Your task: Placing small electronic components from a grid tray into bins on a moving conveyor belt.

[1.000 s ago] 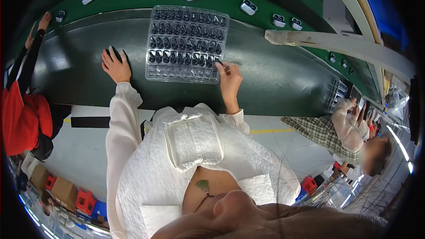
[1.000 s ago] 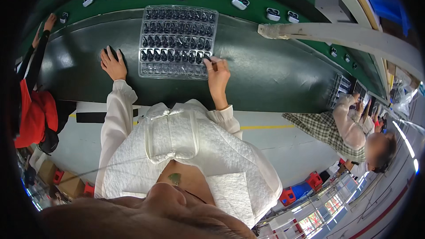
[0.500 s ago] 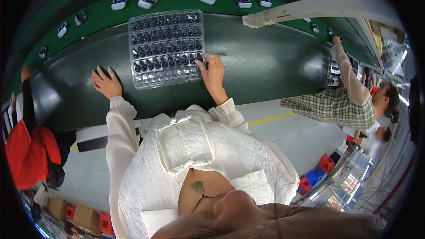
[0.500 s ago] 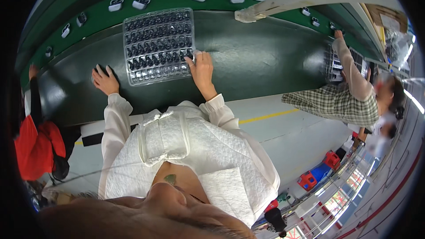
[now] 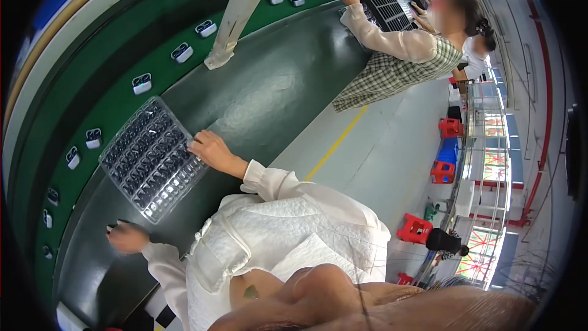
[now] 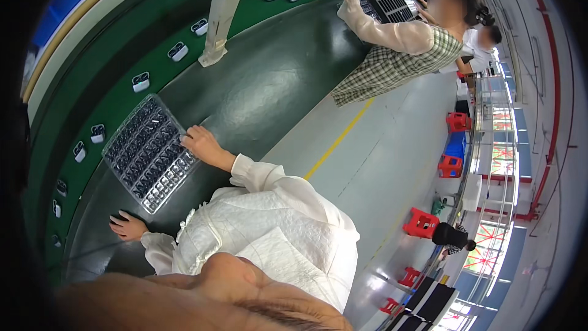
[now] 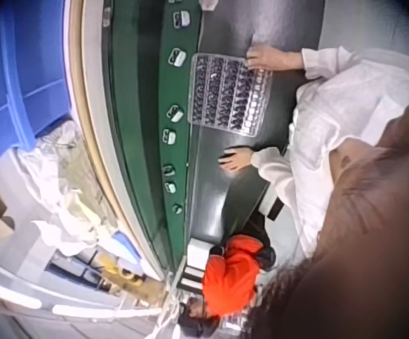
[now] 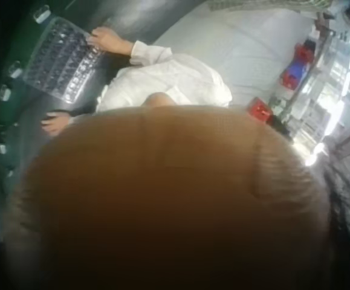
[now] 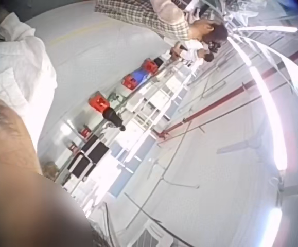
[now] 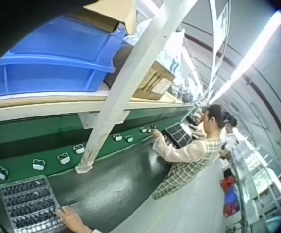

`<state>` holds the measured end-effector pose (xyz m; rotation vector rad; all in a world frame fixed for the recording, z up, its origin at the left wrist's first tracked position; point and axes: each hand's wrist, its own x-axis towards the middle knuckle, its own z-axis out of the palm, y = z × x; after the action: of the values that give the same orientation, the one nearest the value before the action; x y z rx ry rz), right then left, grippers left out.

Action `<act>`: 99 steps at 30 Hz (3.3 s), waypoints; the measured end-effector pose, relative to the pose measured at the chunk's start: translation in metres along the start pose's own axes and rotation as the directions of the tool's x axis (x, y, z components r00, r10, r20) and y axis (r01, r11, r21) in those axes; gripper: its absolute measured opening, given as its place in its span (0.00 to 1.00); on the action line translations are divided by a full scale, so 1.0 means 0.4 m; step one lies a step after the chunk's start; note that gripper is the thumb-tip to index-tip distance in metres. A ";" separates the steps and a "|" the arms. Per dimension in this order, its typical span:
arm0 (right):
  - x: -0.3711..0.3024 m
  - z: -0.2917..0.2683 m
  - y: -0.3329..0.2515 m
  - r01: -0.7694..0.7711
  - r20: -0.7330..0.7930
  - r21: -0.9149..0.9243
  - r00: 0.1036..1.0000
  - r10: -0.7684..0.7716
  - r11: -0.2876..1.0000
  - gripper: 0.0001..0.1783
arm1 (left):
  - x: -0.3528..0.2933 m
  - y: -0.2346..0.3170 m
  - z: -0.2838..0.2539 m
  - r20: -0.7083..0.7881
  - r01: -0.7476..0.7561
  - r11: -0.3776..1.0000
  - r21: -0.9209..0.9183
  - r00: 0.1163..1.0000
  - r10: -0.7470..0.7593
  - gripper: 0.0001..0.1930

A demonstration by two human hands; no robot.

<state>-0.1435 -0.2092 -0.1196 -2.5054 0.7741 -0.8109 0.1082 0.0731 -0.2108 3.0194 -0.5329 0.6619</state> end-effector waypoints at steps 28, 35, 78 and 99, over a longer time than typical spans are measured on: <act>0.089 0.084 0.151 -0.142 -0.036 0.176 0.988 0.150 0.974 0.07 | 0.004 0.007 -0.014 0.043 0.085 0.991 -0.103 0.996 -0.081 0.25; 0.482 0.230 0.232 0.077 0.075 0.006 0.994 -0.077 0.997 0.10 | -0.010 0.011 -0.002 0.071 0.115 0.983 -0.142 0.992 -0.105 0.25; 0.456 0.239 -0.111 -0.131 0.433 0.466 0.896 -0.096 0.875 0.09 | -0.013 0.002 0.009 0.101 0.202 0.963 -0.178 0.977 -0.187 0.25; -0.049 0.267 -0.341 0.245 0.239 0.253 0.922 -0.306 0.936 0.09 | -0.011 0.054 0.022 0.082 0.161 0.975 -0.156 0.985 -0.150 0.26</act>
<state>-0.0379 -0.0717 -0.1381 -2.4819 0.2233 -0.5774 0.1010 0.0536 -0.2220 2.9007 -0.3283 0.4817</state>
